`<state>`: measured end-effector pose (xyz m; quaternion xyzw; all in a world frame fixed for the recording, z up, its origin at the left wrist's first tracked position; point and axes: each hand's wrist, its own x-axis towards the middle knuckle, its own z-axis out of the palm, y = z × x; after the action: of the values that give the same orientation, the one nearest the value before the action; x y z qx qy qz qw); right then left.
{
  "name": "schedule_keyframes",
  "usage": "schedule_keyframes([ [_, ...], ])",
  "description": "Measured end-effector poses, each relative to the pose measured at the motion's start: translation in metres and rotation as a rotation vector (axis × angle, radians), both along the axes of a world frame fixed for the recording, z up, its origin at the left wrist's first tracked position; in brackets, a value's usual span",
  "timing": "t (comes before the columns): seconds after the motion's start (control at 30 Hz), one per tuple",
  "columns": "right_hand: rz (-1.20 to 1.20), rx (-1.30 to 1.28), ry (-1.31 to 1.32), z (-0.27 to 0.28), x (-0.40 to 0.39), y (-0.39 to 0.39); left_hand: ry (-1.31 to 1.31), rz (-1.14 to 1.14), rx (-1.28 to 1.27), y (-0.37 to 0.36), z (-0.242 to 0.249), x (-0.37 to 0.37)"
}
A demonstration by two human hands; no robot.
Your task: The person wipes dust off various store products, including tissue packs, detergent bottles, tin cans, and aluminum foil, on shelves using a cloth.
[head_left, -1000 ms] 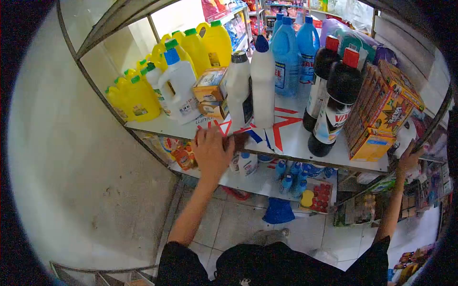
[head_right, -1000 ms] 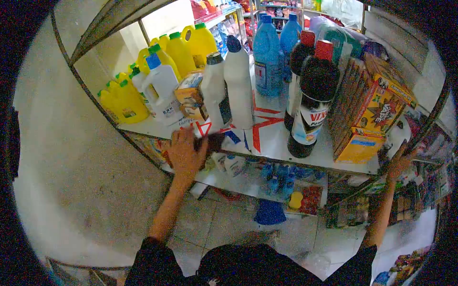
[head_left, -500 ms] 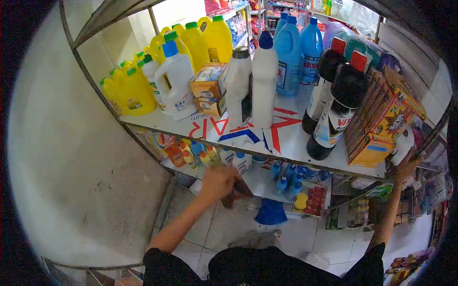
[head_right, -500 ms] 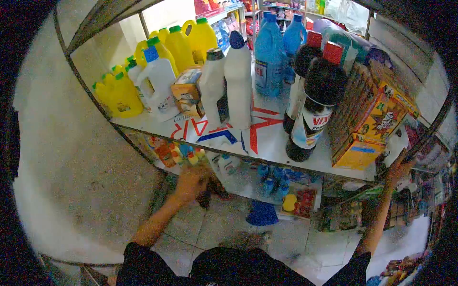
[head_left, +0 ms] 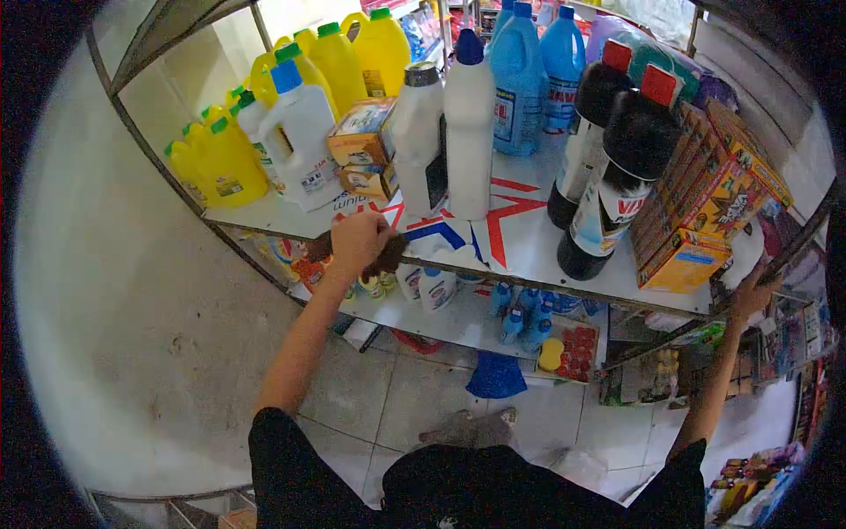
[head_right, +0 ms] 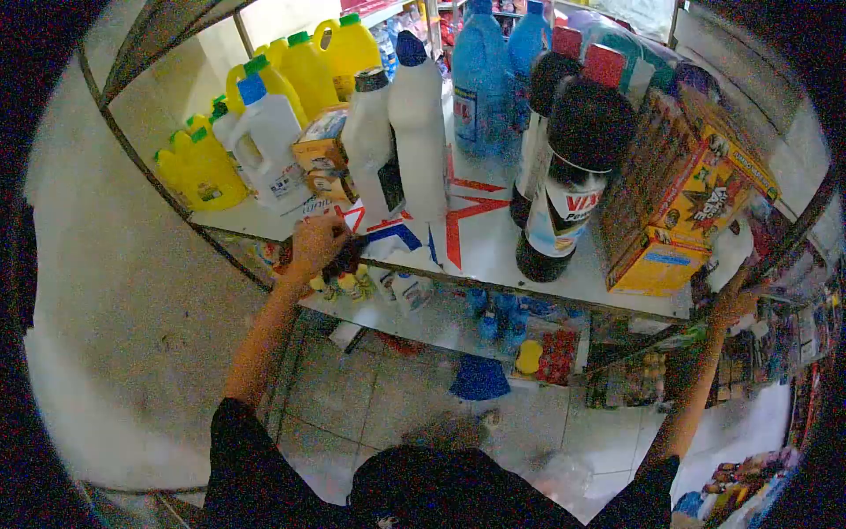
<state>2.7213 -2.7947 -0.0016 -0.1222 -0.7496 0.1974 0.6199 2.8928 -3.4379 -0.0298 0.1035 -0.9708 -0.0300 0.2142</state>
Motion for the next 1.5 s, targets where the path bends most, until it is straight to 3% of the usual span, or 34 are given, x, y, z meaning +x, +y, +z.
schedule_keyframes([
  [0.17,0.220,-0.119,-0.036,0.008,0.006,-0.005,-0.257,0.003,-0.021,0.019,0.025,-0.002],
  [0.27,0.202,-0.111,0.008,0.015,0.015,-0.022,-0.334,0.027,-0.077,0.018,0.031,-0.018],
  [0.37,-0.096,0.363,0.104,-0.001,-0.002,0.008,-0.319,-0.132,0.009,0.018,0.022,-0.021],
  [0.43,-0.221,0.563,0.160,-0.014,-0.019,0.036,-0.319,-0.111,0.087,0.012,0.022,-0.023],
  [0.53,-0.261,0.459,0.057,-0.021,-0.021,0.039,-0.306,-0.033,0.091,0.020,0.029,-0.022],
  [0.6,0.041,-0.142,-0.107,0.014,0.015,-0.018,-0.278,-0.018,0.015,0.024,0.029,-0.024],
  [0.67,0.042,-0.091,-0.044,0.012,0.012,-0.014,-0.233,-0.040,-0.084,0.024,0.024,-0.025],
  [0.77,0.040,-0.017,0.014,0.007,0.005,-0.010,-0.188,0.012,0.138,0.022,0.029,-0.021],
  [0.83,0.091,0.054,0.087,0.003,0.001,-0.003,-0.215,-0.027,0.011,0.025,0.026,-0.021],
  [1.03,0.143,-0.014,-0.054,0.002,0.001,0.003,-0.179,-0.043,-0.001,0.031,0.026,-0.022],
  [1.13,-0.023,0.212,0.060,-0.007,-0.010,0.016,-0.153,-0.035,-0.049,0.039,0.029,-0.018],
  [1.27,0.068,0.141,0.033,-0.007,-0.011,0.017,-0.246,-0.149,0.008,0.038,0.025,-0.012],
  [1.5,0.159,-0.075,-0.053,0.018,0.022,-0.027,0.001,-0.028,-0.267,0.030,0.006,-0.028],
])
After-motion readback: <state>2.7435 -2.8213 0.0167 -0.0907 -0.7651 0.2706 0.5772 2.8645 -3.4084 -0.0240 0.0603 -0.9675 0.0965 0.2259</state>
